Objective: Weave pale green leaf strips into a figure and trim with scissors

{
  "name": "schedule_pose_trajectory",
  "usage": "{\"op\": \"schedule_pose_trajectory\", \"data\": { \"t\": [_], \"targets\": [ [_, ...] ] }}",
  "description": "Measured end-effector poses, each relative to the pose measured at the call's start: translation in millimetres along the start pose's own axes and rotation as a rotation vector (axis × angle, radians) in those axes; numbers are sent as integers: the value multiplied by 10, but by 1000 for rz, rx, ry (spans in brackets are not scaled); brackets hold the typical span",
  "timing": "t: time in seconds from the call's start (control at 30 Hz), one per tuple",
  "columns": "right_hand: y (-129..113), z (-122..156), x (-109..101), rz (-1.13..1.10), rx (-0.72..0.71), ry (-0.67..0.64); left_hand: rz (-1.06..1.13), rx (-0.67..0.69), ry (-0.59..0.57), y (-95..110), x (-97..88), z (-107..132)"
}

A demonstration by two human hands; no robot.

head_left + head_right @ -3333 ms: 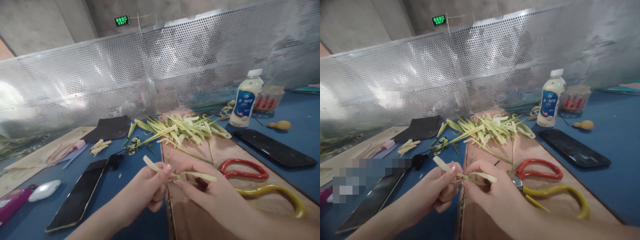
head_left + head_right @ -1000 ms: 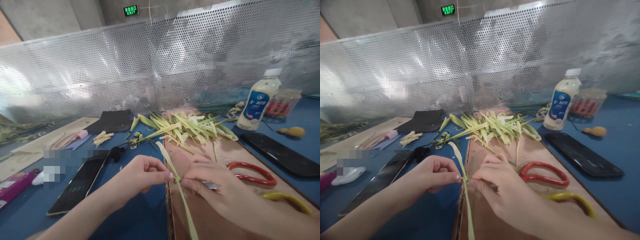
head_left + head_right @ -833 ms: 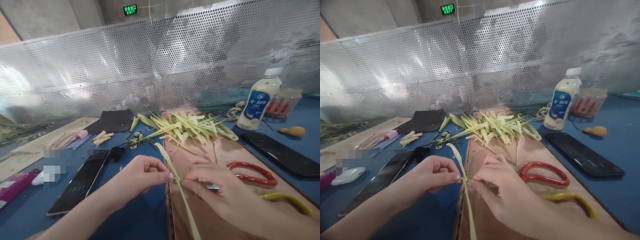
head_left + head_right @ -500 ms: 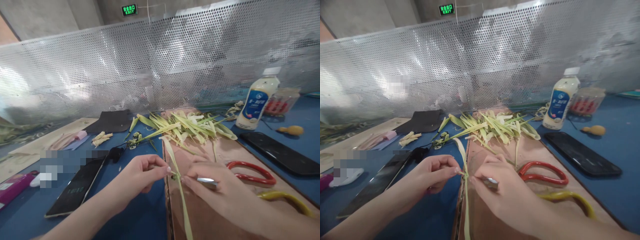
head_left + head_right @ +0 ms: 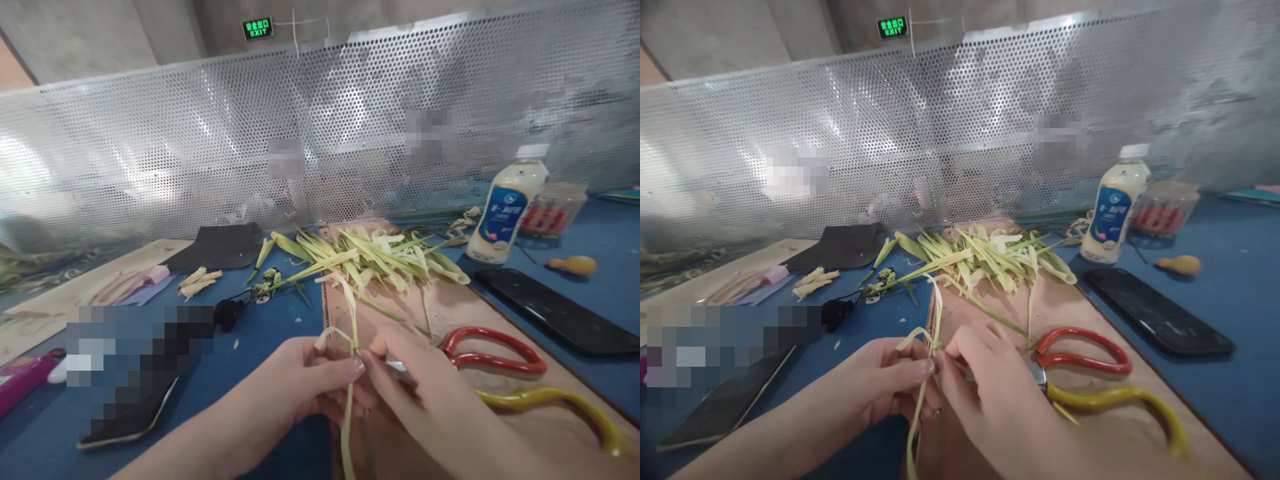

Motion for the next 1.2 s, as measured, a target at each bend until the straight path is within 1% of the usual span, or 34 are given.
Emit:
{"op": "schedule_pose_trajectory", "data": {
  "t": [0.07,0.13,0.23,0.3,0.33,0.43,0.7,1.03,1.1,1.2],
  "targets": [
    [0,-7,-13,-76,26,-1,-13,34,45,22,-31,11],
    [35,-36,-39,-214,94,3,-80,77,79,53,-58,32],
    [101,-97,-48,-454,190,-17,-167,108,69,66,-60,50],
    [110,-131,-19,-552,199,-70,-171,106,54,52,-54,53],
    [107,-141,-2,-566,190,-96,-172,103,52,45,-51,55],
    [109,-141,25,-503,167,-116,-201,113,53,50,-44,65],
    [125,-93,-6,-394,179,-64,-221,138,41,90,-39,61],
    [131,-78,0,-394,192,-23,-202,109,-9,53,-24,68],
    [125,-78,-9,-396,201,-11,-226,106,-9,67,-22,68],
    [122,-91,-34,-409,187,10,-304,144,21,102,-46,61]
  ]
}}
Point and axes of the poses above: each hand's wrist, its own z-axis away from the middle knuckle, its own x-axis out of the palm, y = z × x, the point moved 6 cm from there along -z, towards the middle knuckle, and after that the axes turned 1 degree about z, right-handed, at the moved point
